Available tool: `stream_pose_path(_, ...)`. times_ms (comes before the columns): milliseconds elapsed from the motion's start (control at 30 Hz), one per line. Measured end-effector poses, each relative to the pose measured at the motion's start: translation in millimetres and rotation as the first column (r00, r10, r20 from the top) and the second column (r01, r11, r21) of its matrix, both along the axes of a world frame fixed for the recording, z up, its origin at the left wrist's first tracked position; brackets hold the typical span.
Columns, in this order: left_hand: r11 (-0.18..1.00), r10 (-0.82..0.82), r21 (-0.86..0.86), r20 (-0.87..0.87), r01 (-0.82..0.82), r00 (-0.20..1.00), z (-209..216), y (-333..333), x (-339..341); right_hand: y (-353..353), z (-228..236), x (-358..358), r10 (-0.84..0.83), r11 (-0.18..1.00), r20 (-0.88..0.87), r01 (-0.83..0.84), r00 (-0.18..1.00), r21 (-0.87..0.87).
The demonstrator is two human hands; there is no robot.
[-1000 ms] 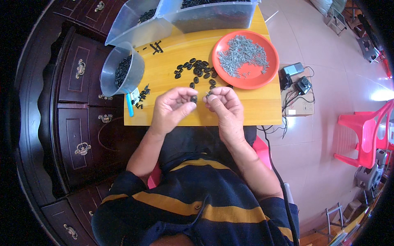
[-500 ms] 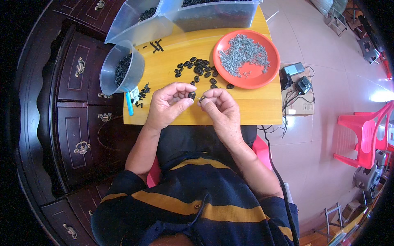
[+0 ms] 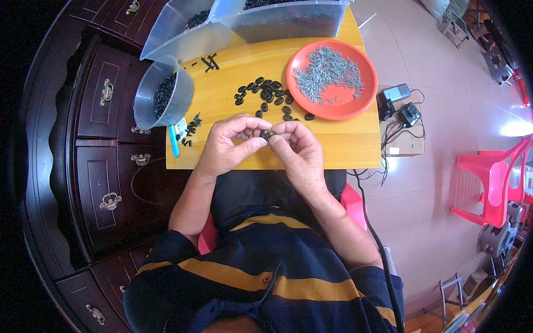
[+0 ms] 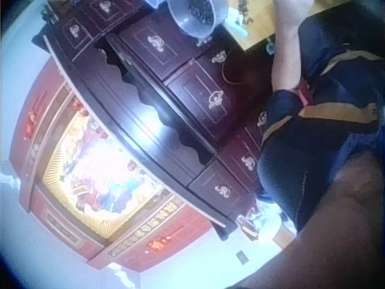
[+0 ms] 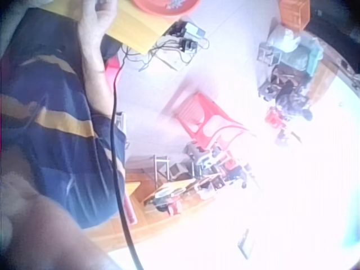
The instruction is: The person assembles plastic cord locks by sorting plastic components and inserting small pins into them by hand on a table.
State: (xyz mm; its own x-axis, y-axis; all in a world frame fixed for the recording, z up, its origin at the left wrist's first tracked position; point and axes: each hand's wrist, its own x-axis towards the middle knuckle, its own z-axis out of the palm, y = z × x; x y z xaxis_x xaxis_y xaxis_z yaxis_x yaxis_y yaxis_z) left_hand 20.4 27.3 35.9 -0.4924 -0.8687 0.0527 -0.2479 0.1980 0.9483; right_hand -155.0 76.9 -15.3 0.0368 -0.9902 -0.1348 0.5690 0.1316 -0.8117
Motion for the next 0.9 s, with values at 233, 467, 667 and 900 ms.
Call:
stream_pose_path(233,0.999,-0.029,-0.023,0.007,0.029,1.0,0.3,-3.7,2.0,-0.6,1.5,-1.1,0.018,0.999,-0.003,-0.018,1.0,0.041)
stream_pose_path(467,0.992,-0.111,-0.051,0.067,0.115,0.992,10.4,-9.2,1.5,-2.1,4.2,-6.8,0.167,0.97,0.027,-0.169,0.986,0.175)
stream_pose_path(667,0.918,0.105,-0.395,0.292,0.02,0.951,12.2,2.9,-19.0,-3.8,1.2,-6.3,0.106,0.971,0.139,-0.133,0.985,0.2)
stream_pose_path(900,0.792,0.218,-0.61,0.315,0.021,0.924,-3.8,4.9,-25.7,-4.4,-2.6,-6.2,0.058,0.978,0.21,-0.097,0.976,0.183)
